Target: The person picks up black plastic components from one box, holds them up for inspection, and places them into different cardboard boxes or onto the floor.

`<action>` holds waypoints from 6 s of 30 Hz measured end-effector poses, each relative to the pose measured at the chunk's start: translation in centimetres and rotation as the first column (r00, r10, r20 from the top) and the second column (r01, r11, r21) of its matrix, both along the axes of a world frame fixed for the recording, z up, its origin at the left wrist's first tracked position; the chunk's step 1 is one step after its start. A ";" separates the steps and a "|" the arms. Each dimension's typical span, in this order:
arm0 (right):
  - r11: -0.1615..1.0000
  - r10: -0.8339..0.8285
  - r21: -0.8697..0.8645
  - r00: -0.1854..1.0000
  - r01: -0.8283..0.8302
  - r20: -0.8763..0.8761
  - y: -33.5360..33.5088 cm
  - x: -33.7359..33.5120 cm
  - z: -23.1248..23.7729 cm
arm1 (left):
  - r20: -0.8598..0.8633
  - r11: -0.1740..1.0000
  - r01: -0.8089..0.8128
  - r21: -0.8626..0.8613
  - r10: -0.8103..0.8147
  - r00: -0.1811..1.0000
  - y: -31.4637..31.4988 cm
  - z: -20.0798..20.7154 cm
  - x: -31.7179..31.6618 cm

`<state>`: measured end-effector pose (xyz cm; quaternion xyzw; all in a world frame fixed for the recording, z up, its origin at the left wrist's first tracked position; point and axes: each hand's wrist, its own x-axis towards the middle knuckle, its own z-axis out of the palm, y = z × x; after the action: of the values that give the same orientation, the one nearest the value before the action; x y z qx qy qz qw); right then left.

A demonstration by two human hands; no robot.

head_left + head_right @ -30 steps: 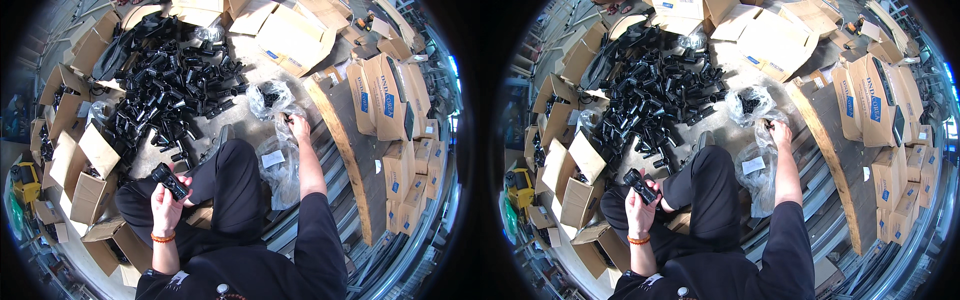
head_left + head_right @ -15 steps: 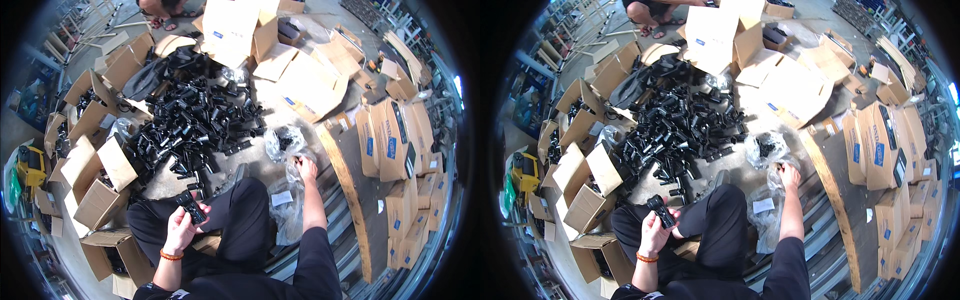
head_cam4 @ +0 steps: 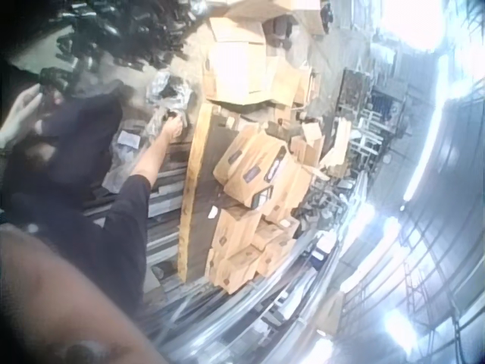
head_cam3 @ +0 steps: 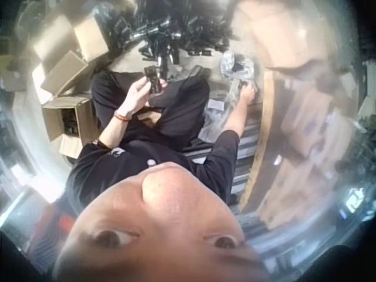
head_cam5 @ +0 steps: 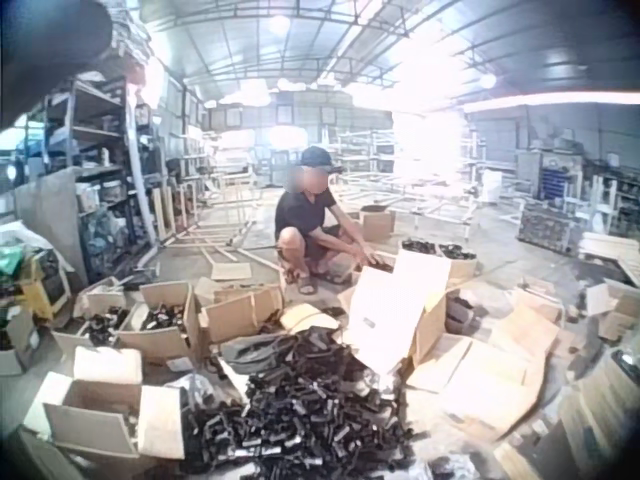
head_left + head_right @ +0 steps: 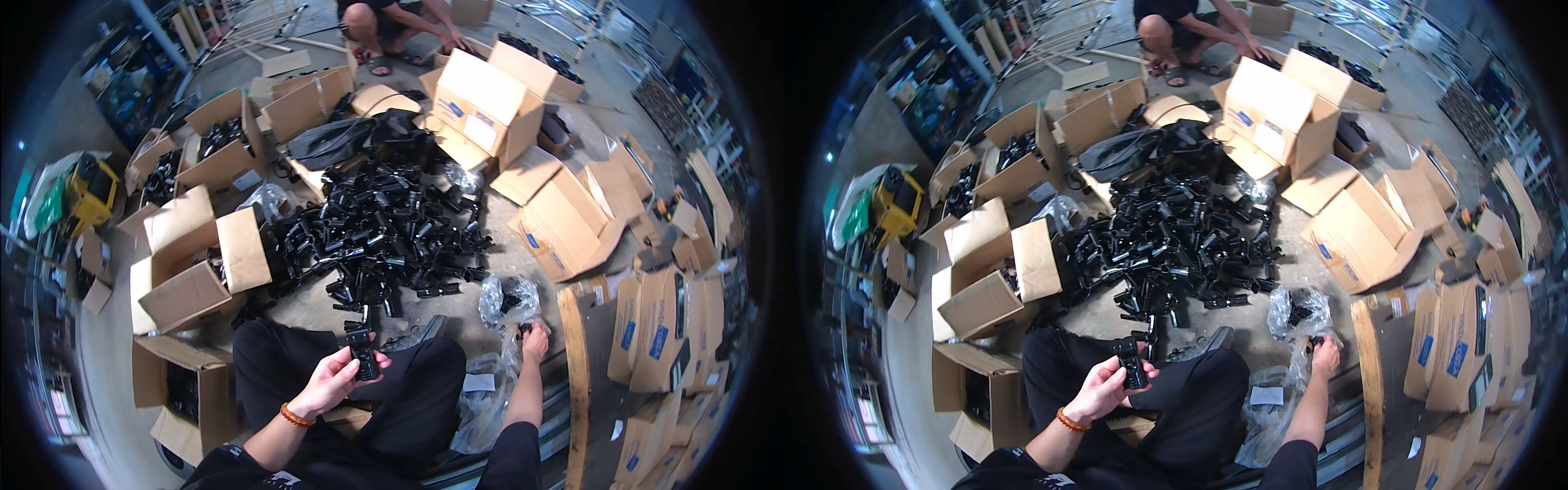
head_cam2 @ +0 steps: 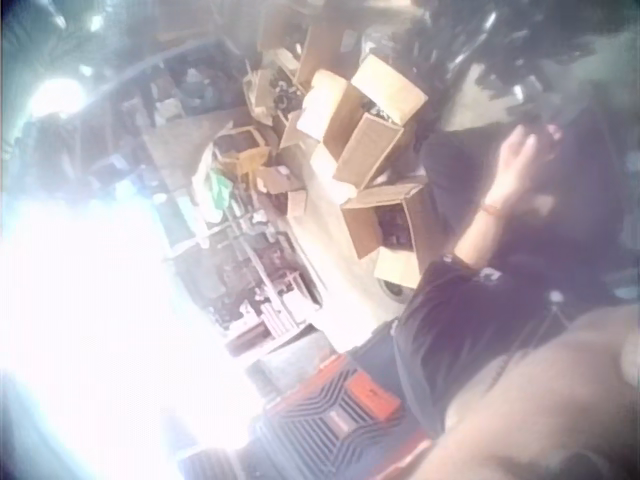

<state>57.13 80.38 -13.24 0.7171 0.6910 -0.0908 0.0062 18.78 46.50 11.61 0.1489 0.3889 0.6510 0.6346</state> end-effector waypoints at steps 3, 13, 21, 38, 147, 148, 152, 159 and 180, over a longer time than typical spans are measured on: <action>1.000 -0.006 -0.004 1.000 0.006 0.019 0.5 -0.1 -0.2 | 0.033 1.000 0.002 -0.004 -0.002 0.999 -0.4 -0.2 0.0; 0.994 0.081 0.077 0.996 -0.079 -0.034 1.2 2.5 -2.6 | 0.076 0.987 0.004 0.163 -0.017 0.997 -0.9 -1.2 0.3; 0.970 -0.097 0.051 0.576 0.236 -0.812 -2.4 5.4 -1.2 | 0.002 0.989 -0.081 0.122 0.081 0.997 -1.6 -0.2 -0.8; 0.706 0.455 0.492 -0.207 -0.509 -0.866 -28.8 -27.2 30.7 | -0.377 0.888 -0.267 0.375 0.409 0.831 -7.2 3.7 0.6; 0.874 0.341 0.334 -0.043 -0.352 -0.939 -33.7 -28.8 27.4 | -0.802 0.897 -0.190 0.399 0.442 0.402 -8.4 3.8 0.7; 0.861 0.405 0.396 -0.041 -0.320 -0.914 -33.5 -28.9 27.0 | -0.792 0.904 -0.193 0.382 0.428 0.435 -8.4 3.9 0.7; 0.789 0.571 0.570 -0.068 -0.228 -0.818 -33.5 -29.0 27.1 | -0.740 0.888 -0.189 0.420 0.455 0.496 -8.1 3.0 1.1; 0.673 0.701 0.688 -0.062 -0.271 -0.711 -32.2 -27.9 27.1 | -0.554 0.902 -0.229 0.366 0.408 0.725 -7.8 2.2 1.5; 0.504 0.833 0.762 -0.004 -0.406 -0.553 -30.8 -27.8 28.0 | -0.639 0.904 -0.273 0.330 0.427 0.640 -7.8 2.2 1.2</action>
<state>29.37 49.58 14.78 0.1223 0.8172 -0.3103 -0.4700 19.93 38.67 13.83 0.3686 0.5519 0.6926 0.2826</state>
